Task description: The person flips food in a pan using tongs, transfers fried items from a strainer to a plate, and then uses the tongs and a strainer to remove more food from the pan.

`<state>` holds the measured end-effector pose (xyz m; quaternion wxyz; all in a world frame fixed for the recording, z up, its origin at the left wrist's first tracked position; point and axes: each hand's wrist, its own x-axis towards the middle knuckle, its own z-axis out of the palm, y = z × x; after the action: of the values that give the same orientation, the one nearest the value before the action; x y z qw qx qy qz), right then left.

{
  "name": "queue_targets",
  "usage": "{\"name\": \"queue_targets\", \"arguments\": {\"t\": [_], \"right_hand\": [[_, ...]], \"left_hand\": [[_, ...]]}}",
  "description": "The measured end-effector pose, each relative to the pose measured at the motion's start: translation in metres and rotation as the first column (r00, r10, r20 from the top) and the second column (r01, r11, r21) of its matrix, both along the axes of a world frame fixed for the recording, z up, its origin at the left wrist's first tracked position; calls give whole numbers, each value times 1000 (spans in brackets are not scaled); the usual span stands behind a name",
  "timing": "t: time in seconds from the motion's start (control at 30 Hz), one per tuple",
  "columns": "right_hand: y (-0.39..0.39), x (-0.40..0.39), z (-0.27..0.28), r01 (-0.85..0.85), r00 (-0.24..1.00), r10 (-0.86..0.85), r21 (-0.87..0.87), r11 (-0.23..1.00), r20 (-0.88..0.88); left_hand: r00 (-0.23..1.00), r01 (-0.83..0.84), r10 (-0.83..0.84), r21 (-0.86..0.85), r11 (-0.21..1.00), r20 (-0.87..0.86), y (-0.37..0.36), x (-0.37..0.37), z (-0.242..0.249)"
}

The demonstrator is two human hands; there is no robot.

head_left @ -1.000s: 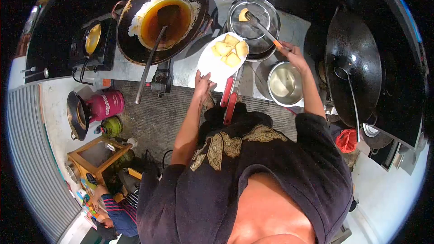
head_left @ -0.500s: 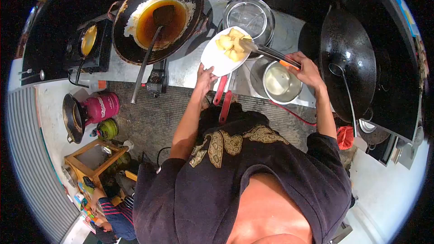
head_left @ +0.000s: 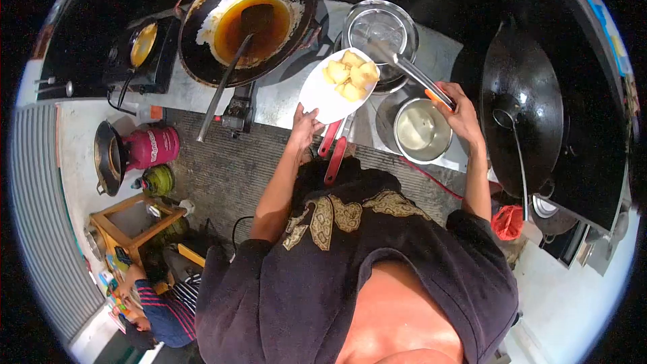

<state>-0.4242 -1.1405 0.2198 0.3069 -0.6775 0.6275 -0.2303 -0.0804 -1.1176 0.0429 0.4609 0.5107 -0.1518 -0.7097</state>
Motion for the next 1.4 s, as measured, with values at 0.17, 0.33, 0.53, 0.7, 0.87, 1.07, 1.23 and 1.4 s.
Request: {"name": "queue_targets", "arguments": {"t": [0.17,0.33,0.53,0.7,0.87,1.07,1.23,1.4], "right_hand": [[-35,5,-104,276,949,-293,-138,951,-121],[-68,46,-199,478,862,-501,-206,854,-74],[-76,89,-225,477,802,-569,-381,792,-180],[-73,104,-241,469,732,-568,-327,820,-376],[-74,99,-270,404,664,-519,-325,855,-539],[-126,75,-327,157,543,-632,-672,724,-554],[-136,142,-243,-157,850,-266,-701,696,-455],[-137,203,-180,-130,952,-138,-769,625,-273]], "left_hand": [[999,-20,19,53,998,26,27,7,15],[986,-136,131,44,990,99,69,14,25],[956,-291,291,12,957,28,123,20,43],[894,-447,447,-13,894,-18,176,30,52],[787,-616,615,-41,786,-42,222,42,63],[579,-808,815,-134,574,6,299,54,68],[509,-849,861,-186,495,-30,406,59,79],[340,-927,941,-173,334,-4,497,61,67]]}}
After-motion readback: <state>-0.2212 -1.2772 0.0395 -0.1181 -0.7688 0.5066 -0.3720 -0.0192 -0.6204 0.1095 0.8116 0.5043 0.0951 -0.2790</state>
